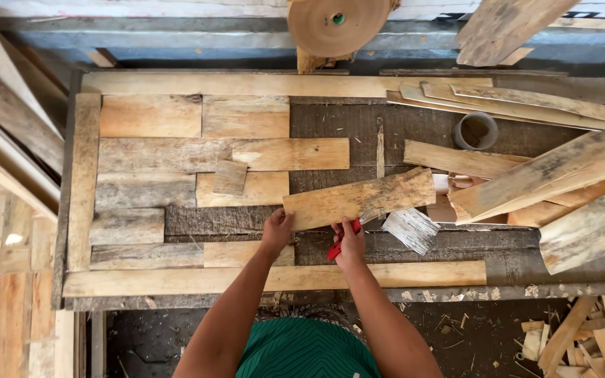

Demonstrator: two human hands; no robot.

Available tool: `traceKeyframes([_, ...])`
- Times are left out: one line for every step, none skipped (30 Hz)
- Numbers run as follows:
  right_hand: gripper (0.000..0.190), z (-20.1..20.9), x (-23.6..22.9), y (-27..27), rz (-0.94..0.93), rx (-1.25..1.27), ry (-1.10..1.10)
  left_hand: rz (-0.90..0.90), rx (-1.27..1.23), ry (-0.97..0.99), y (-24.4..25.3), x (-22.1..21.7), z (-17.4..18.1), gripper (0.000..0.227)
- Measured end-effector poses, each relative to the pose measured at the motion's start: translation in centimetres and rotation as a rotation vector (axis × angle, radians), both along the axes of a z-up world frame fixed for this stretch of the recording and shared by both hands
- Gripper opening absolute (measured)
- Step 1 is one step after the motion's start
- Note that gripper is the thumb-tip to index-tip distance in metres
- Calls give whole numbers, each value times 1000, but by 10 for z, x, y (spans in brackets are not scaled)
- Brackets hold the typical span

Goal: Arranging and trimming wooden strips on a flat surface to create a pattern.

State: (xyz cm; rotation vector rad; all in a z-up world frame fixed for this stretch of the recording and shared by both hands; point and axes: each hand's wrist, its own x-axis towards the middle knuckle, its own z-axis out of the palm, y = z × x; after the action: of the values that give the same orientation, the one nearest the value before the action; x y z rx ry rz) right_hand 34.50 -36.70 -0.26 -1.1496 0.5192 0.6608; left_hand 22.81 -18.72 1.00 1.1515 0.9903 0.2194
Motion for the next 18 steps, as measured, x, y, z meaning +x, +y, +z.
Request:
traceKeyframes([20,4,-5,-2,10,-1,6,10,-1,6,0,-4,5,32])
traceKeyframes([18,9,-11,-3,71,-51,-33,-19,-43,0,0,-8,10,31])
traceKeyframes([19,12,-15,-3,131,-97,-79,-49,-81,-12,3,-11,14,30])
traceKeyframes([19,8,-19,-6,139,-95,-78,-40,-78,-11,5,-15,4,30])
traceKeyframes([23,6,-24,-10,228,-193,-163,-38,-5,-63,8,-19,-6,28])
traceKeyframes([30,3,-29,-12,317,-290,-250,-37,68,-115,11,-24,-16,27])
traceKeyframes([30,-1,-36,-17,328,-290,-248,-27,67,-112,15,-30,-16,27])
traceKeyframes([36,-4,-43,-21,415,-407,-401,20,123,-130,20,-37,-16,27])
traceKeyframes([43,-7,-47,-22,500,-522,-559,67,181,-151,27,-41,-16,27])
traceKeyframes([43,5,-50,-16,509,-519,-563,77,182,-151,33,-48,-13,27])
traceKeyframes([45,17,-55,-10,598,-615,-722,69,229,-94,40,-55,-9,28])
traceKeyframes([47,29,-60,-3,685,-709,-884,61,276,-37,47,-63,-6,28])
traceKeyframes([47,50,-61,11,689,-708,-886,66,275,-37,54,-70,-6,28])
traceKeyframes([50,72,-62,25,763,-736,-1061,56,306,8,61,-78,-7,28])
traceKeyframes([58,94,-63,39,836,-764,-1236,44,334,53,68,-84,-7,29])
traceKeyframes([58,94,-63,48,839,-766,-1237,46,331,52,75,-94,-11,29])
traceKeyframes([70,94,-62,59,943,-773,-1361,19,383,74,83,-103,-15,30])
traceKeyframes([83,94,-62,69,1049,-777,-1484,-9,436,96,92,-111,-19,32])
